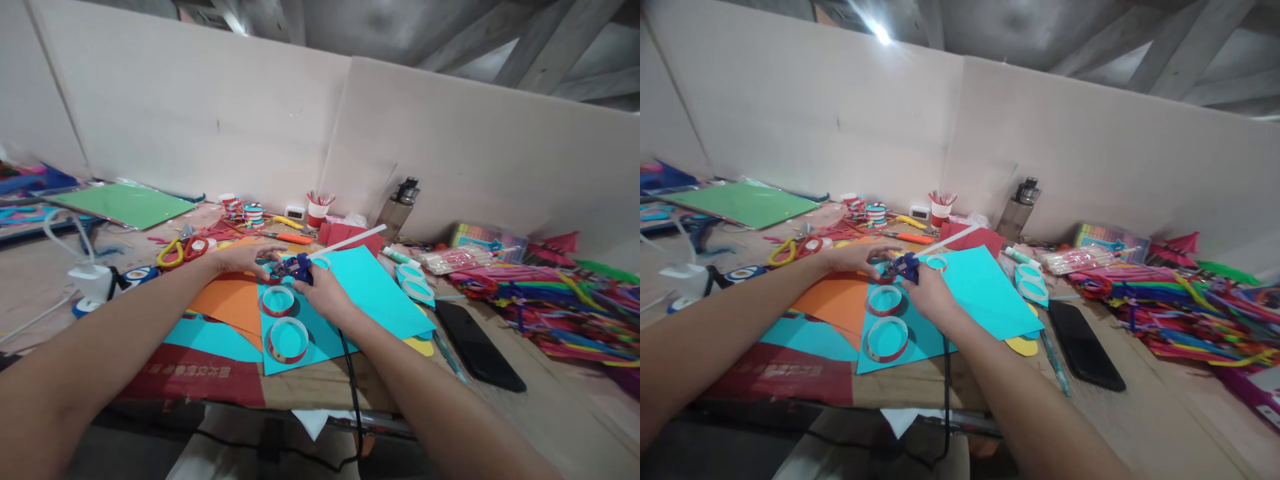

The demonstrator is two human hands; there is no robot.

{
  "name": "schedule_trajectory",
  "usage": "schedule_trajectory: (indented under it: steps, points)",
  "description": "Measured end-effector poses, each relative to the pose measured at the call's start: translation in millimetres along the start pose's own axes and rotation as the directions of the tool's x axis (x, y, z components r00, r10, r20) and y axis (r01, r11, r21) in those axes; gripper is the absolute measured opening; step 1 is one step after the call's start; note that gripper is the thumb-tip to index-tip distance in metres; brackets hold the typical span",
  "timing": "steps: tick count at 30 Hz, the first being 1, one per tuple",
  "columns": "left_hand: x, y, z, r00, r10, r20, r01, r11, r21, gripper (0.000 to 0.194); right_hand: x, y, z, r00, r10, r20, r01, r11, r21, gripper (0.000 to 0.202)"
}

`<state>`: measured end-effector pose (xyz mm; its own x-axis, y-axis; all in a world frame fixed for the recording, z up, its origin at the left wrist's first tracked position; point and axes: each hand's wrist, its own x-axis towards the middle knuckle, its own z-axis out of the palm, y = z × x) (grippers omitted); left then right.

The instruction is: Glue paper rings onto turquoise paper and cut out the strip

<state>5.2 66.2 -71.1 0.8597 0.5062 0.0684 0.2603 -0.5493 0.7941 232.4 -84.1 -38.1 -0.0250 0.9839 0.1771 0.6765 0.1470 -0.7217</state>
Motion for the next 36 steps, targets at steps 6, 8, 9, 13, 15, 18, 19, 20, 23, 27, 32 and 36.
schedule_trajectory:
  steps: [6,8,9,13,15,18,19,20,23,27,32,36]
  points:
    - [0,3,0.1,0.999,0.046,-0.005,-0.047,0.998,-0.032,0.092,-2,-12,-13,0.999,-0.015,0.03,0.022,0.963,-0.268,0.019]
    - [0,3,-0.3,0.999,0.049,-0.009,-0.049,0.999,-0.005,0.093,-5,-11,-18,0.999,-0.037,-0.022,0.032,0.979,-0.2,0.019]
    - [0,3,-0.6,0.999,0.045,-0.008,-0.045,0.999,0.008,0.094,-6,-10,-21,0.998,-0.038,-0.058,0.03,0.99,-0.135,0.018]
    - [-1,1,-1.6,1.0,0.005,0.016,-0.005,1.0,-0.019,0.097,-12,0,-33,0.99,0.047,-0.129,-0.023,0.983,0.184,0.012]
    - [-1,0,-2.1,1.0,-0.007,0.03,0.008,1.0,-0.028,0.098,-13,4,-41,0.983,0.113,-0.144,-0.062,0.946,0.319,0.012]
    - [-1,-3,-3.3,0.999,0.009,0.036,-0.009,1.0,-0.012,0.095,-15,7,-50,0.971,0.134,-0.196,-0.016,0.86,0.51,0.021]
    - [0,-4,-3.7,0.999,0.021,0.033,-0.021,1.0,-0.004,0.093,-15,8,-52,0.967,0.135,-0.216,0.01,0.828,0.56,0.024]
    - [0,-5,-4.1,0.999,0.034,0.031,-0.034,0.999,0.006,0.092,-14,9,-54,0.962,0.14,-0.235,0.031,0.798,0.602,0.025]
    - [0,-5,-4.9,0.998,0.053,0.026,-0.054,0.998,0.023,0.089,-13,13,-53,0.941,0.184,-0.282,0.057,0.738,0.672,0.032]
    - [0,-6,-5.8,0.999,0.04,0.037,-0.041,0.999,0.025,0.089,-11,17,-48,0.928,0.204,-0.313,0.067,0.734,0.676,0.036]
    - [1,-9,-6.5,0.998,0.048,0.048,-0.048,0.999,-0.007,0.089,-13,17,-38,0.946,0.144,-0.292,0.1,0.726,0.681,0.031]
    - [-1,-4,-4.7,0.999,0.034,0.039,-0.033,0.999,-0.016,0.088,-14,18,-29,0.953,0.125,-0.276,0.114,0.697,0.708,0.031]
